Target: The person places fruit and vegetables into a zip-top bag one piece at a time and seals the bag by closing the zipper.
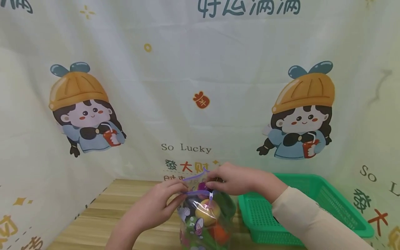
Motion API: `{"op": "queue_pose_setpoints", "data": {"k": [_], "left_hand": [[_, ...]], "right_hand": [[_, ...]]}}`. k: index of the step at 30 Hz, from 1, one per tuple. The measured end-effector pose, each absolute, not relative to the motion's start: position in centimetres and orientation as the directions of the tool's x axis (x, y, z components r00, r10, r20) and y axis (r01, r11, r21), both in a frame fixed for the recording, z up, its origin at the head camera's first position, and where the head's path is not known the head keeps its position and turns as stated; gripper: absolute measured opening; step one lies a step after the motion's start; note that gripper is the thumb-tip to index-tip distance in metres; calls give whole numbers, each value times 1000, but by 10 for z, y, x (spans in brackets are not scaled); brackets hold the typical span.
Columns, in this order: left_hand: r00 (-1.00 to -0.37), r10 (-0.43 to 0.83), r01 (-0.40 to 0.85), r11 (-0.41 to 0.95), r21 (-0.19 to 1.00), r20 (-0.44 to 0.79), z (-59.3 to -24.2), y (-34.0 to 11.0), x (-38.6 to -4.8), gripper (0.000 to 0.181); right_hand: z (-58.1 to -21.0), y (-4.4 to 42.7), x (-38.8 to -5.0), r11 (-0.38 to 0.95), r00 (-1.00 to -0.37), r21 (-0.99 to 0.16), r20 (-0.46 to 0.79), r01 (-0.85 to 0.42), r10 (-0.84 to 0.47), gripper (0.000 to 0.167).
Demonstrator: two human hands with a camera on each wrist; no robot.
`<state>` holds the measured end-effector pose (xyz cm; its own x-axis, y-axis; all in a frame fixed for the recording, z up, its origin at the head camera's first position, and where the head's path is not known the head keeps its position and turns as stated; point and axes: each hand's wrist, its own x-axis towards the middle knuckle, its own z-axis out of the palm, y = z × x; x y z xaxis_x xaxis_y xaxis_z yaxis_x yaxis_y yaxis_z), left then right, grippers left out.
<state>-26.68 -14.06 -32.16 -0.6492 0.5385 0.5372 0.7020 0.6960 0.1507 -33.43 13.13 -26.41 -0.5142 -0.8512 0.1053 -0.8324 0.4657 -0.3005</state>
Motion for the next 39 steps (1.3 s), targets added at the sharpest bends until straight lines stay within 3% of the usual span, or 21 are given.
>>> {"op": "queue_pose_setpoints", "data": {"k": [4,7,13,17,23,29,39], "left_hand": [[-654,533,698,698,158,537,-321,-142,-267,8],[-658,534,695,702,155,531,-320,-142,-267,8],[-654,541,700,698,151,529,-319,-140,-267,8],[-651,550,705,694,146,524,-319,-139,-267,9],[-630,556,719,681,137,542,-321,-139,-268,7],[-591,568,737,670,95,573,-320,-138,-270,6],[-627,561,717,686,119,541,-322,-138,-266,7]], "right_hand": [[-268,131,-331,499,-535,-241,114,-833,-837,33],[-275,135,-326,501,-530,-185,182,-846,-828,33],[-292,148,-311,498,-495,-122,453,-859,-742,21],[-307,152,-295,542,-500,-109,569,-833,-653,14],[-320,147,-284,628,-591,-157,565,-762,-576,15],[-318,147,-284,654,-628,-186,556,-733,-545,10],[-323,146,-284,778,-743,-155,456,-609,-491,27]]}}
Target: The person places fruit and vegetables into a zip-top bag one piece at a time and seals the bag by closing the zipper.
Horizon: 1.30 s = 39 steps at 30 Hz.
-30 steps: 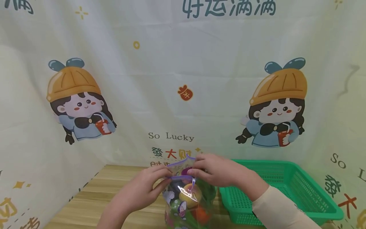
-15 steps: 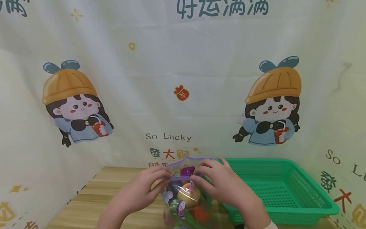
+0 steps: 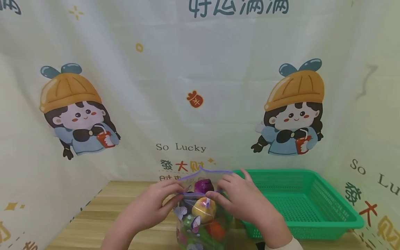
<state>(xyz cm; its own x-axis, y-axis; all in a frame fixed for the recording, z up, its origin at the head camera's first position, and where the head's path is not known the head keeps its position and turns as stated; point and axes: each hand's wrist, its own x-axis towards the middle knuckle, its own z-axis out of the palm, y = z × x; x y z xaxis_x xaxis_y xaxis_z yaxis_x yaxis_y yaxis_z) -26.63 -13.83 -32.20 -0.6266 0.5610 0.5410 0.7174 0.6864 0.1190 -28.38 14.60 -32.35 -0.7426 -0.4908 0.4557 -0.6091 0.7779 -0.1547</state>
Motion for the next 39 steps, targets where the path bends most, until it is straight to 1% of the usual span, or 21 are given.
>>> {"op": "queue_pose_setpoints", "data": {"k": [3,5,7,10,13,16,21,24,25,28,31,32,34,36,39], "left_hand": [[-627,565,717,688,113,536,-322,-138,-266,9],[-630,564,715,689,116,534,-323,-138,-266,9],[-633,561,713,691,119,534,-322,-138,-266,9],[-634,560,714,689,126,533,-321,-139,-266,8],[-633,563,717,686,126,532,-321,-139,-267,7],[-636,564,715,687,127,526,-321,-139,-267,8],[-632,573,719,685,118,521,-322,-138,-268,7],[-625,577,722,683,110,526,-323,-138,-267,6],[-626,576,723,682,113,527,-323,-138,-267,6],[-627,577,726,677,123,524,-323,-139,-266,7],[-620,581,735,665,131,527,-321,-141,-267,6],[-617,581,738,662,132,531,-321,-141,-268,6],[-610,574,739,660,132,546,-320,-142,-269,8],[-610,553,729,671,130,567,-320,-144,-270,9],[-619,500,701,699,140,606,-321,-145,-270,7]], "right_hand": [[-324,147,-287,796,-767,-157,428,-584,-478,32],[-325,148,-288,798,-761,-144,436,-586,-480,34],[-326,147,-288,787,-736,-123,466,-604,-491,33],[-328,145,-287,760,-682,-85,514,-644,-520,32],[-330,140,-287,744,-660,-69,521,-665,-541,35],[-331,135,-287,754,-680,-68,490,-654,-545,42],[-332,131,-289,775,-736,-101,409,-623,-539,49],[-333,134,-289,770,-741,-108,384,-629,-551,50],[-332,135,-288,764,-738,-117,385,-635,-554,50],[-330,142,-286,724,-700,-135,426,-676,-574,44],[-328,153,-283,703,-674,-149,472,-696,-568,26],[-327,157,-282,706,-668,-137,485,-695,-564,20],[-326,163,-284,732,-667,-101,508,-674,-544,12],[-326,168,-287,768,-672,-61,532,-637,-515,9],[-326,172,-291,777,-646,-38,582,-629,-494,9]]}}
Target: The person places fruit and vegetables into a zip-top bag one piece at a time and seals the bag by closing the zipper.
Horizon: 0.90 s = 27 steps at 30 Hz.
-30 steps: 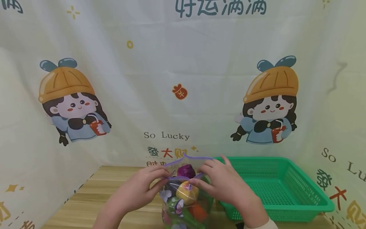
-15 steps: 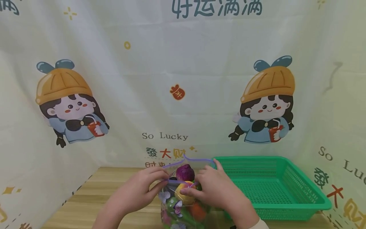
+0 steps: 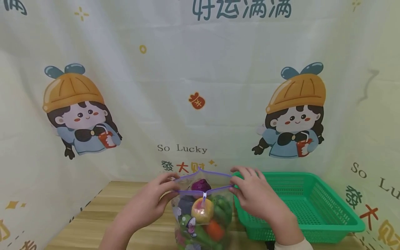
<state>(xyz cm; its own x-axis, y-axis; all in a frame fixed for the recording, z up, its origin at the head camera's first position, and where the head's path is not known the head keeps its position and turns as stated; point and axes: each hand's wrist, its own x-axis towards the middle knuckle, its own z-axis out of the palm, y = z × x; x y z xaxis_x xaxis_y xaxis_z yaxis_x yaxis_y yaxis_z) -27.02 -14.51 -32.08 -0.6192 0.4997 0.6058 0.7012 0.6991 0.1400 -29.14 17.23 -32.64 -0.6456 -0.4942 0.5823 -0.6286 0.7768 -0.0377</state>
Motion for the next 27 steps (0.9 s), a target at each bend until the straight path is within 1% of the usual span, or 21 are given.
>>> {"op": "queue_pose_setpoints", "data": {"k": [3,6,7,9,11,13,14,16,19,21,23,27], "left_hand": [[-625,443,665,733,142,643,-321,-144,-269,7],[-631,407,644,749,154,660,-319,-141,-265,10],[-642,403,639,751,166,652,-317,-140,-263,14],[-690,403,624,752,213,601,-313,-139,-258,25],[-743,415,607,749,267,525,-310,-140,-254,34],[-775,436,595,747,297,458,-307,-143,-252,33],[-778,449,600,741,303,440,-306,-145,-252,30],[-763,472,622,721,305,441,-306,-148,-253,21],[-727,491,659,696,286,480,-306,-154,-256,11],[-714,491,669,687,283,499,-307,-157,-257,9],[-702,488,675,688,267,519,-308,-160,-258,9],[-700,469,664,705,249,539,-308,-169,-261,10]], "right_hand": [[-327,172,-290,725,-572,-35,641,-688,-512,15],[-324,167,-284,643,-468,-3,689,-766,-554,19],[-323,165,-281,612,-436,4,697,-791,-569,19],[-320,162,-275,558,-389,12,704,-830,-594,21],[-317,158,-270,501,-347,15,703,-865,-621,21],[-315,154,-265,455,-318,13,697,-891,-643,20],[-314,152,-262,439,-308,14,694,-898,-651,19],[-313,149,-259,413,-296,9,684,-911,-667,15],[-312,146,-258,414,-322,-19,659,-910,-680,11],[-312,148,-260,443,-371,-48,631,-895,-681,10],[-312,154,-261,505,-462,-102,585,-857,-666,16],[-312,174,-269,659,-692,-250,428,-709,-582,40]]}}
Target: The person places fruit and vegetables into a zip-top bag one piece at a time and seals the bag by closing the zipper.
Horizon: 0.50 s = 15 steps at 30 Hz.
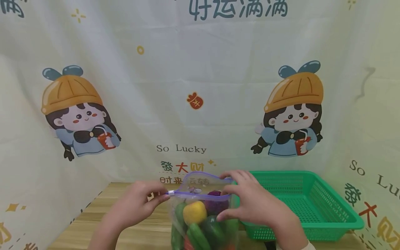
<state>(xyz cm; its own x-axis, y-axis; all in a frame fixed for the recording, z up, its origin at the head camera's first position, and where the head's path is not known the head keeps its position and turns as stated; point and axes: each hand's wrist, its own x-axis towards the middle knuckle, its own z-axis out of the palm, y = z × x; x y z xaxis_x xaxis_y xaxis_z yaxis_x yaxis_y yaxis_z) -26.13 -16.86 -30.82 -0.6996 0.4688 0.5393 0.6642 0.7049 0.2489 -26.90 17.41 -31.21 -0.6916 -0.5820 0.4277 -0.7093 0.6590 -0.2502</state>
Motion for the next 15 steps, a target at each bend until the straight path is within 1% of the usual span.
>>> {"op": "queue_pose_setpoints", "data": {"k": [1,2,4,5,7,9,10,12,15], "left_hand": [[-708,457,653,714,253,538,-308,-170,-262,10],[-717,446,642,722,258,535,-308,-172,-263,10],[-731,419,616,744,258,538,-309,-175,-265,9],[-730,406,605,758,243,550,-310,-175,-266,9],[-717,379,577,794,193,586,-312,-174,-268,9],[-695,360,552,822,141,622,-314,-171,-271,6],[-697,350,539,832,135,627,-315,-168,-273,4],[-728,329,511,845,157,601,-316,-163,-274,4],[-786,349,513,829,223,511,-316,-158,-275,4]], "right_hand": [[-312,180,-271,689,-741,-291,377,-664,-555,43],[-313,185,-275,705,-771,-318,334,-634,-542,44],[-313,194,-280,716,-797,-349,278,-604,-537,36],[-314,198,-282,710,-795,-357,272,-607,-543,29],[-315,202,-285,684,-769,-352,299,-639,-564,16],[-315,203,-287,656,-735,-333,349,-677,-581,12],[-315,203,-287,644,-723,-333,365,-689,-586,11],[-315,202,-288,629,-717,-346,367,-696,-592,10],[-316,202,-290,639,-747,-390,307,-664,-589,11]]}}
